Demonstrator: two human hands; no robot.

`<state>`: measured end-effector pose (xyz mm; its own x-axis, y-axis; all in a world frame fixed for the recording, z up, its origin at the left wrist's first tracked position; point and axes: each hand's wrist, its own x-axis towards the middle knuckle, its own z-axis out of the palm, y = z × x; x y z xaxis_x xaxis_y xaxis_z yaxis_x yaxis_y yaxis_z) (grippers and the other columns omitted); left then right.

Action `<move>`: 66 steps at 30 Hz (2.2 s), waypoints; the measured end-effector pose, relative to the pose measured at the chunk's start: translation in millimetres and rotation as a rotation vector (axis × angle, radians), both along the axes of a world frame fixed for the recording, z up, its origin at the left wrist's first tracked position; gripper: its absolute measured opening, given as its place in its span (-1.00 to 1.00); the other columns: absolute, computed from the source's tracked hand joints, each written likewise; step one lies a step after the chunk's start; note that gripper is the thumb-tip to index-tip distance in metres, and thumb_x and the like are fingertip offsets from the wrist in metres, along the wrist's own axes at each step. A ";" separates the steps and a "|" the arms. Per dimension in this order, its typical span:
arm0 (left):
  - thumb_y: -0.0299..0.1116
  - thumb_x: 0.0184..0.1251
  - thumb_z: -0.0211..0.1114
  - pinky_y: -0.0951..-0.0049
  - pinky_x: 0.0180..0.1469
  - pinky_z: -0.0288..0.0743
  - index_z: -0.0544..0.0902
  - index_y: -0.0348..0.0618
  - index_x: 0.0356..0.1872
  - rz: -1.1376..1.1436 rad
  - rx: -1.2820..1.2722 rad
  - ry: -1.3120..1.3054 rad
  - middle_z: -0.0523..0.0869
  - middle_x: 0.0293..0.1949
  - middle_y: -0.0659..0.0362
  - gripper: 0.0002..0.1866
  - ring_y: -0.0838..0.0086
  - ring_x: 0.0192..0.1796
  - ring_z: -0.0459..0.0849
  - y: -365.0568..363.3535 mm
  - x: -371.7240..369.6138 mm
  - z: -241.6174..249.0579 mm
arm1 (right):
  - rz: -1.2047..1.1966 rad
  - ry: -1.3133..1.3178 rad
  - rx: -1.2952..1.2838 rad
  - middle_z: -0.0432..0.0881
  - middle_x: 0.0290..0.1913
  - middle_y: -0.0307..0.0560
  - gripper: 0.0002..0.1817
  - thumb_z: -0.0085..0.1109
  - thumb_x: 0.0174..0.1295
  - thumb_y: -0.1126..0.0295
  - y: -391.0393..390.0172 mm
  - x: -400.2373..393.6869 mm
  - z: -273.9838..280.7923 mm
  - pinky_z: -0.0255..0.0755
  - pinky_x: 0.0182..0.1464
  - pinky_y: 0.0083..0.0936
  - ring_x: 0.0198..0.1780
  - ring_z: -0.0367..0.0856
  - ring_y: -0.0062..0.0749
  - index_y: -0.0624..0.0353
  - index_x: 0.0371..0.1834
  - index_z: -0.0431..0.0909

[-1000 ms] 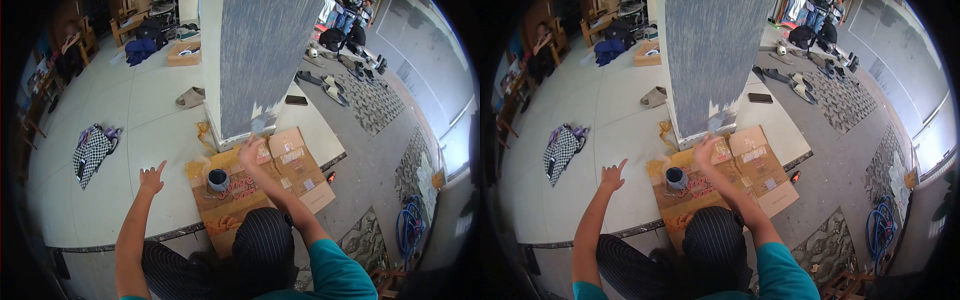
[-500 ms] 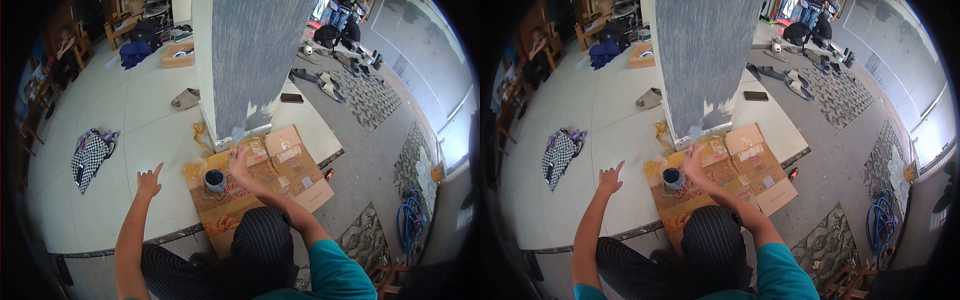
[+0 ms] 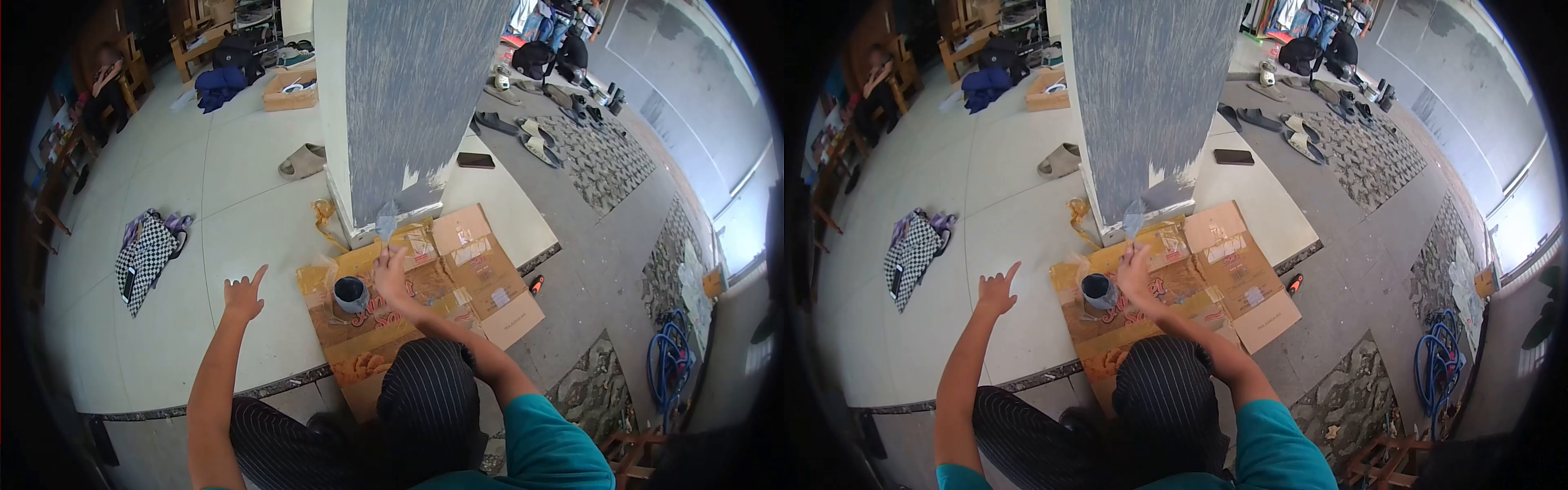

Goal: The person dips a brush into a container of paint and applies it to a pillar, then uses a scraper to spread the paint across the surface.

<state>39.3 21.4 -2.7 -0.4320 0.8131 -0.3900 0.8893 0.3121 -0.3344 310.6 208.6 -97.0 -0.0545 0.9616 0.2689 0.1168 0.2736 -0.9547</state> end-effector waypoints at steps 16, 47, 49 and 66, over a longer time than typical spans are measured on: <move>-0.04 0.24 0.34 -0.12 0.39 0.22 -0.29 0.44 0.56 -0.021 0.044 -0.010 0.61 0.13 -0.02 0.06 0.10 0.15 0.63 -2.9 -8.1 -10.7 | -0.064 -0.031 0.040 0.47 -0.35 0.02 -0.67 -0.18 0.54 0.33 -7.1 44.5 39.2 0.43 -0.25 -0.32 -0.36 0.53 -0.23 0.30 0.21 0.11; -0.05 0.27 0.32 -0.07 0.39 0.21 -0.29 0.43 0.56 -0.005 0.020 0.005 0.62 0.12 0.02 0.04 0.14 0.12 0.64 -4.7 -1.3 2.3 | -0.042 -0.632 0.119 0.63 -0.18 0.37 -0.58 0.01 0.43 0.29 29.9 100.2 -4.1 0.47 -0.20 -0.01 -0.17 0.63 0.27 0.17 0.31 0.42; -0.05 0.26 0.32 -0.07 0.38 0.21 -0.29 0.43 0.56 -0.006 0.013 0.012 0.62 0.11 0.02 0.04 0.14 0.12 0.64 -6.0 -2.3 1.7 | -0.080 -0.581 0.198 0.63 -0.27 0.30 -0.58 0.02 0.43 0.33 19.5 109.4 6.6 0.46 -0.29 -0.09 -0.29 0.64 0.18 0.16 0.32 0.42; -0.04 0.25 0.33 -0.10 0.39 0.22 -0.30 0.44 0.56 0.010 0.017 -0.006 0.61 0.13 0.00 0.06 0.12 0.14 0.64 -5.7 -7.6 -3.5 | -0.093 -0.437 0.165 0.59 -0.43 0.28 -0.62 0.08 0.42 0.36 29.5 108.3 31.2 0.46 -0.36 -0.19 -0.43 0.62 0.07 0.18 0.26 0.48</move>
<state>31.6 15.7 -6.3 -0.4379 0.8155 -0.3785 0.8880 0.3266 -0.3236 418.9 238.1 -65.8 -0.1124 0.9142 0.3893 0.5287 0.3867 -0.7556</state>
